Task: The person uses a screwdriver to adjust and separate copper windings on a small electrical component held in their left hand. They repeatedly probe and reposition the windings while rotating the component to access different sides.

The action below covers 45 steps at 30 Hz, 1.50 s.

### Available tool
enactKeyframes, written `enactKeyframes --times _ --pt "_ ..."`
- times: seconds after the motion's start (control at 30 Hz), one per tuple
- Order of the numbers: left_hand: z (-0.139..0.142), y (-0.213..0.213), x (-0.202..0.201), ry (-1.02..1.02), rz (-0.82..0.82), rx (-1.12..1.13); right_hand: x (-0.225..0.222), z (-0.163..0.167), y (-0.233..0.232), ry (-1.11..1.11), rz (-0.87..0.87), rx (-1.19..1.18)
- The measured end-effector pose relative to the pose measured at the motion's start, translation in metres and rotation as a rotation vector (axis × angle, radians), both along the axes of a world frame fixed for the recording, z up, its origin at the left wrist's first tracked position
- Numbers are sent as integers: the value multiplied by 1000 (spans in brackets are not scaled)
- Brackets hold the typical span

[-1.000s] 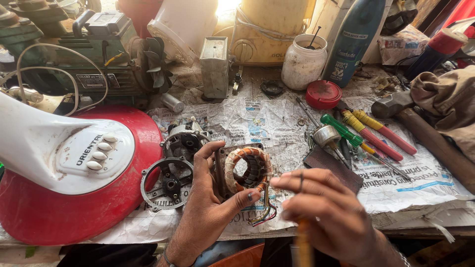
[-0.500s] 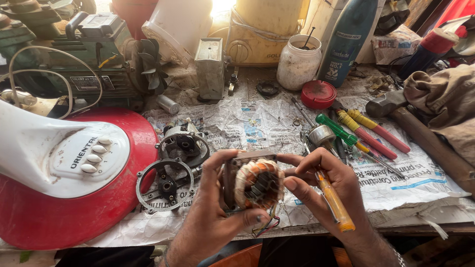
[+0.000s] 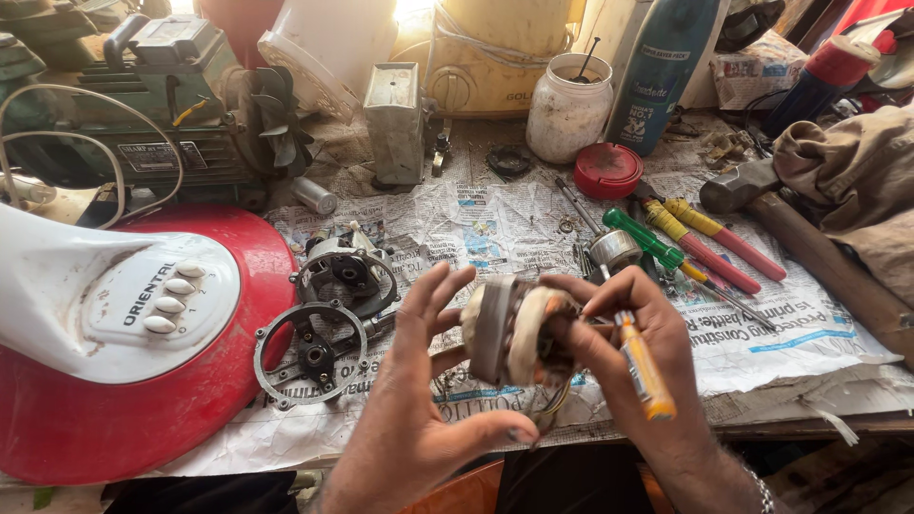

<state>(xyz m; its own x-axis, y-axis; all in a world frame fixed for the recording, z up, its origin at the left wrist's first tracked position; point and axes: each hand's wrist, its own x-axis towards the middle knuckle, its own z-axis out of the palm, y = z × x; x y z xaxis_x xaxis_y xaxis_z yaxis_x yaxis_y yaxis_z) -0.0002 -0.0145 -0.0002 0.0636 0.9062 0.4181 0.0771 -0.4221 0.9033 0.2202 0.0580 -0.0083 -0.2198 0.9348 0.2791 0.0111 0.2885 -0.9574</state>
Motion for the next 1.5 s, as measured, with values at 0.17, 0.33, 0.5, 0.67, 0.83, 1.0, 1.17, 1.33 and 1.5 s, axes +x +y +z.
enactKeyframes --times 0.17,0.33,0.5,0.67,0.83,1.0,1.17,1.33,1.5 --pt "3 -1 -8 -216 -249 -402 -1 -8 8 412 -8 -10" --pt "3 -9 19 -198 -354 -565 -1 -11 0 306 -83 151" --pt "0 -5 31 -10 -14 -456 -6 -6 -4 53 -184 257" --pt "-2 -6 18 166 206 -36 -14 -1 -5 -192 -188 355" --pt "-4 -6 16 392 376 141 -20 0 -9 -413 -220 366" --pt "-6 0 10 286 383 78 -21 2 -10 -443 -177 336" --pt "-12 9 -3 -129 83 -32 -20 2 -13 -435 -109 467" --pt "-17 14 -6 -345 38 -261 -21 2 -13 -438 -73 435" --pt "-5 13 -5 -240 86 -259 -20 2 -11 -457 -95 441"
